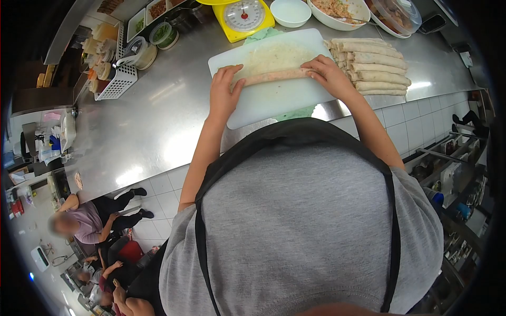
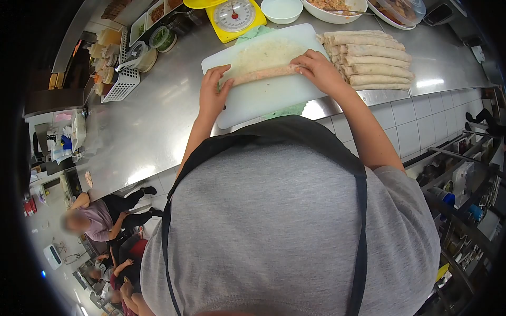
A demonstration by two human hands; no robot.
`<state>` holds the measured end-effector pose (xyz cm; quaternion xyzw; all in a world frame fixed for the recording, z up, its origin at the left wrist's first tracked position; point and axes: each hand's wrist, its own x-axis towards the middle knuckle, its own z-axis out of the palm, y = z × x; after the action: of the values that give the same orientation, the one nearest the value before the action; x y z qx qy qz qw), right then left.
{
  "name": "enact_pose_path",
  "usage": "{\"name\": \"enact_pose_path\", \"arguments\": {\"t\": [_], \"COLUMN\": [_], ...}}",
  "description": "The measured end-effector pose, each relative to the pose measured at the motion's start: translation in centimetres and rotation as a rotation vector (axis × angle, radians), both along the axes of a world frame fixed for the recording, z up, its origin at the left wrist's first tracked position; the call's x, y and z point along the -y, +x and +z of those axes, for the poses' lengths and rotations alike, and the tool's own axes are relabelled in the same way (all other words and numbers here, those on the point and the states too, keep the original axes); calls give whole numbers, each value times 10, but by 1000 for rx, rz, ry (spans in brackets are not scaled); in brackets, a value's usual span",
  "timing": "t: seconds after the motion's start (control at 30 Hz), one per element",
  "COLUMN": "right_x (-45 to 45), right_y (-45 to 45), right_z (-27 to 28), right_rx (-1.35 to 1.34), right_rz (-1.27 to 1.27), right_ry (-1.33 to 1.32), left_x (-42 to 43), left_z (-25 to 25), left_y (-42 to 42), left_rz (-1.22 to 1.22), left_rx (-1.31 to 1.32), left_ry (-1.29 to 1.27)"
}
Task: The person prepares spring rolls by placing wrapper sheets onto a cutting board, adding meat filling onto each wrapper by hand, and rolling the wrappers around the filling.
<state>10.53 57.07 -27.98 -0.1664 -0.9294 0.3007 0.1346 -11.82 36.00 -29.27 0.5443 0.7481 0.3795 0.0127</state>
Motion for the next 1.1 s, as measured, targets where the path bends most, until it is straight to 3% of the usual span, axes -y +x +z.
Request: {"name": "enact_pose_path", "arguments": {"t": [0.13,0.2,0.27,0.3,0.33,0.7,0.8,0.87,0.97,1.0,1.1], "right_x": [-1,7,17,23,31,47,40,26,9,7,1], "right_y": [-4,-7,-12,-15,-18,-21,-14,-11,-3,-3,-3], "right_z": [-5,1,-1,-2,-1,-10,-8,-8,-12,-13,-13], "right_rx": [-20,125,47,-31,74,121,96,-157,-135,-231,-173], "right_rz": [13,-72,-7,60,79,127,154,103,25,18,29], "right_ry": [80,180,217,254,223,344,280,229,144,178,42], "left_x": [-8,-12,-14,-16,-16,-9,-6,-2,6,4,3], "left_z": [5,2,-4,-6,-6,1,2,4,0,-5,-5], "left_y": [31,42,45,44,42,33,26,16,3,0,-2], "left_rz": [-105,-119,-122,-126,-147,-252,-280,-267,-144,-152,-151], "left_rx": [-288,-315,-353,-353,-334,-252,-270,-122,-152,-136,-70], "left_ry": [-139,-203,-260,-258,-251,-264,-215,-14,-120,-36,12]}}
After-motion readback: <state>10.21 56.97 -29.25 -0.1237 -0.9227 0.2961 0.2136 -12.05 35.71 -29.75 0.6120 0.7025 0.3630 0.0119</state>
